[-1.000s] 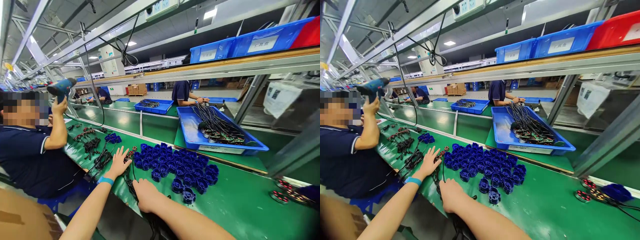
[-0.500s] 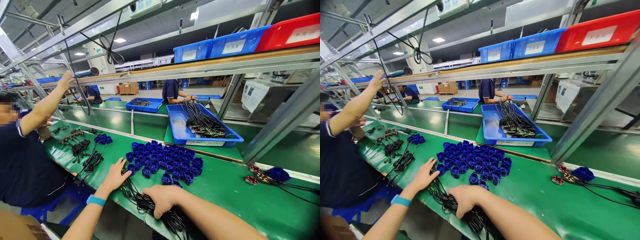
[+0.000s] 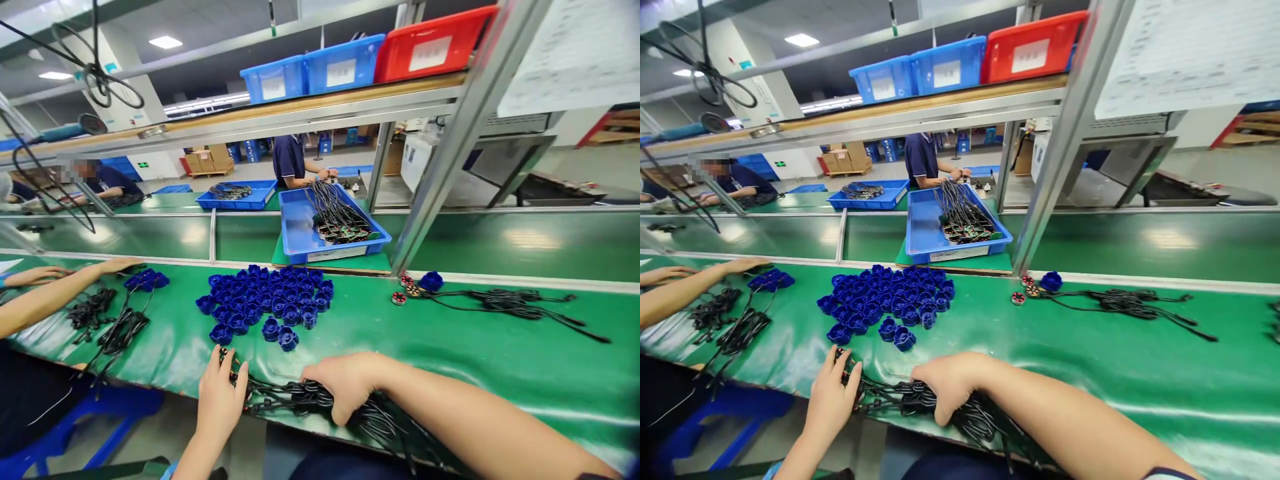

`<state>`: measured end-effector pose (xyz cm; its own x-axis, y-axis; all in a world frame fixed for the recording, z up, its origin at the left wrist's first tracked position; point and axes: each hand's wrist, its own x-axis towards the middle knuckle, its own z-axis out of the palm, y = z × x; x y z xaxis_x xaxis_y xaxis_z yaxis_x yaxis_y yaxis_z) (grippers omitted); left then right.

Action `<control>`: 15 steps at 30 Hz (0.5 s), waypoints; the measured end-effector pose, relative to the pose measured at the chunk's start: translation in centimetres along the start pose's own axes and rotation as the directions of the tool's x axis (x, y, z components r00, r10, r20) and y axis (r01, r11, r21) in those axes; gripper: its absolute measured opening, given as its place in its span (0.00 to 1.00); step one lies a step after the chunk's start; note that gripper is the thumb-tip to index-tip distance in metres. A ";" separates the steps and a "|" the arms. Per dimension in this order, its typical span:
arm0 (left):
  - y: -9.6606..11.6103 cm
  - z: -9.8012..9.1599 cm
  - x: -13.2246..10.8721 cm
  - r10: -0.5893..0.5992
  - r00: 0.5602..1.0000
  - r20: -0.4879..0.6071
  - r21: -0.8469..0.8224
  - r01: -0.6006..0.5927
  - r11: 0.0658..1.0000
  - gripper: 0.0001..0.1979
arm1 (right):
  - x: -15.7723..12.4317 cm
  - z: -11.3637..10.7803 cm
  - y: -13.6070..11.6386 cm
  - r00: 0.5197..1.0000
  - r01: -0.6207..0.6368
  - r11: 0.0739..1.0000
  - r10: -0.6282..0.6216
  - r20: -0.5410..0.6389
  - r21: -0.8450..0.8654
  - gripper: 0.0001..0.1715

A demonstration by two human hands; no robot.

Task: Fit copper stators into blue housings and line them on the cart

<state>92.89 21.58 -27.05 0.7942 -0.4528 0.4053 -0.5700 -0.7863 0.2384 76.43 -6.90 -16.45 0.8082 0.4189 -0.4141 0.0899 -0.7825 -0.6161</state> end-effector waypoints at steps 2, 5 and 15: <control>2.2 0.4 -0.8 0.033 0.999 -0.001 -0.032 -0.033 0.999 0.31 | -2.2 0.5 0.8 1.000 -0.023 1.000 0.023 0.014 0.018 0.47; 4.9 1.0 -1.4 0.035 0.999 -0.005 -0.057 -0.035 0.998 0.30 | -4.6 1.2 2.0 1.000 -0.022 0.999 0.021 0.021 0.032 0.45; 13.3 3.6 -4.5 0.167 0.985 0.053 -0.166 -0.156 0.974 0.26 | -13.7 2.9 7.9 0.972 -0.123 0.988 0.138 -0.191 0.093 0.42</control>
<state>82.47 11.62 -28.84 0.6979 -0.5991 0.3924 -0.7139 -0.6252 0.3152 64.38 -17.50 -17.58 0.9088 0.2109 -0.3600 -0.0644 -0.7816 -0.6204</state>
